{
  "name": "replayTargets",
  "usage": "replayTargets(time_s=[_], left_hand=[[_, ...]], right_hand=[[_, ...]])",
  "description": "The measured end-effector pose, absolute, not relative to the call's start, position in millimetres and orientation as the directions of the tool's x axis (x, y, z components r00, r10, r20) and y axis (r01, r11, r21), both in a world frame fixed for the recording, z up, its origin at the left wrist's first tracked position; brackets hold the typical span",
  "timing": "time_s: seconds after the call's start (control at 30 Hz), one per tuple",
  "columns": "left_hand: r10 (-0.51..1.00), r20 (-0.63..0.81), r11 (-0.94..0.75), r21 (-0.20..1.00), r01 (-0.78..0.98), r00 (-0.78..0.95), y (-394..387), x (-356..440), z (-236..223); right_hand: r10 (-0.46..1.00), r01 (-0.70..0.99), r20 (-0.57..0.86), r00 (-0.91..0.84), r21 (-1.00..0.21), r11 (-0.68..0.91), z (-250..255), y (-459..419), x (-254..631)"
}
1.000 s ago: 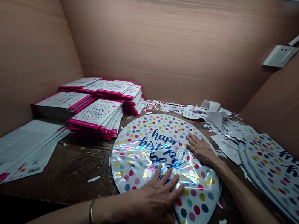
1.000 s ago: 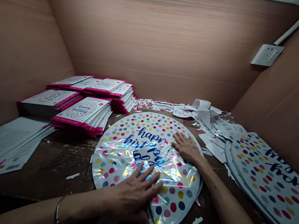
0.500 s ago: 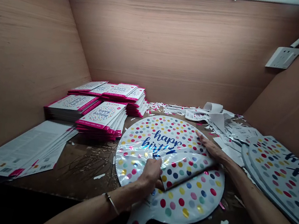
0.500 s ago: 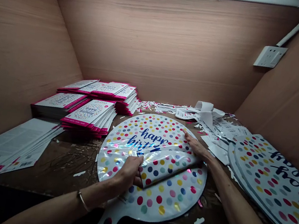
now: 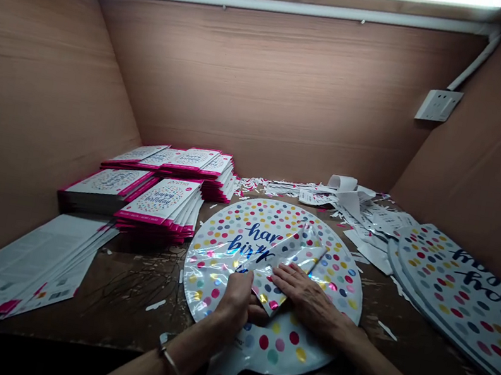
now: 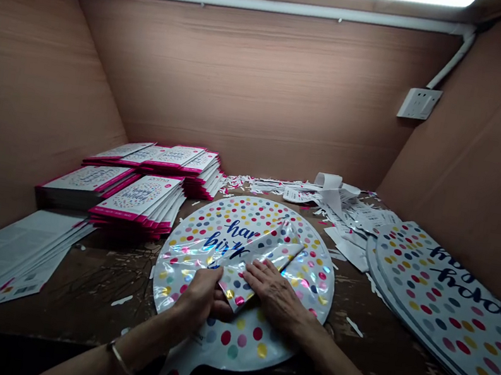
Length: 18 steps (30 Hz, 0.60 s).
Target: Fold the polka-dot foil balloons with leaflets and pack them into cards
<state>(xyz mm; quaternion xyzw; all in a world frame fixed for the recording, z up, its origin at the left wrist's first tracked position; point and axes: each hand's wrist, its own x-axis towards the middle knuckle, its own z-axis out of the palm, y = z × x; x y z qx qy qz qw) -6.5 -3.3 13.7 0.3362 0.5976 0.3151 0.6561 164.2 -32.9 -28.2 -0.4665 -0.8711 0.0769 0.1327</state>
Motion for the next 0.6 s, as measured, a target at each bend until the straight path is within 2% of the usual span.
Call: replayTargets(time_s=[0.03,0.1,0.13,0.17,0.2,0.23,0.3,0.37,0.4,0.43,0.5,0.6], left_hand=[[0.872,-0.482,0.479,0.876,0.052,0.085,-4.8,-11.3,21.6],[0.979,-0.136,0.102,0.971,0.217,0.149,-5.2,-19.2,39.4],[0.965,0.048,-0.121,0.954,0.274,0.259,-3.0,-21.2,47.2],[0.898,0.164,-0.296,0.912,0.285,0.409,1.2,-21.5,52.9],[0.801,0.186,-0.387,0.886,0.255,0.569,7.7,-20.4,55.6],[0.691,0.13,-0.395,0.892,0.221,0.711,16.2,-18.3,55.0],[0.494,-0.053,-0.277,0.936,0.215,0.868,37.8,-13.6,45.4],[0.406,-0.166,-0.158,0.956,0.248,0.899,60.2,-12.0,29.9],[0.398,-0.183,-0.116,0.962,0.247,0.899,69.8,-12.8,22.3],[0.419,-0.186,-0.078,0.968,0.239,0.889,77.8,-14.2,15.8],[0.502,-0.198,-0.005,0.973,0.232,0.842,88.6,-16.1,6.8],[0.617,-0.254,0.043,0.956,0.29,0.745,96.6,-8.0,0.9]], right_hand=[[0.834,0.782,0.146,-0.532,-0.295,0.55,-28.5,-30.7,165.8],[0.832,0.759,0.142,-0.537,-0.349,0.55,-27.9,-30.4,169.1],[0.827,0.745,0.149,-0.541,-0.37,0.555,-27.4,-32.5,169.9],[0.821,0.724,0.162,-0.548,-0.398,0.563,-26.8,-35.8,170.0],[0.811,0.694,0.181,-0.557,-0.436,0.573,-25.9,-40.0,169.5],[0.798,0.654,0.196,-0.57,-0.48,0.585,-24.9,-44.5,168.7],[0.791,0.553,0.203,-0.577,-0.615,0.562,-22.2,-52.2,167.7],[0.881,0.391,0.134,-0.453,-0.859,0.331,-20.2,-54.7,169.3],[0.934,0.271,0.053,-0.354,-0.95,0.156,-20.0,-53.1,171.3],[0.969,0.126,-0.044,-0.244,-0.992,-0.013,-20.2,-49.3,173.9],[0.975,-0.128,-0.214,-0.057,-0.967,-0.22,-21.9,-36.6,179.7],[0.936,-0.285,-0.34,0.091,-0.909,-0.303,-24.5,-13.2,185.7]])
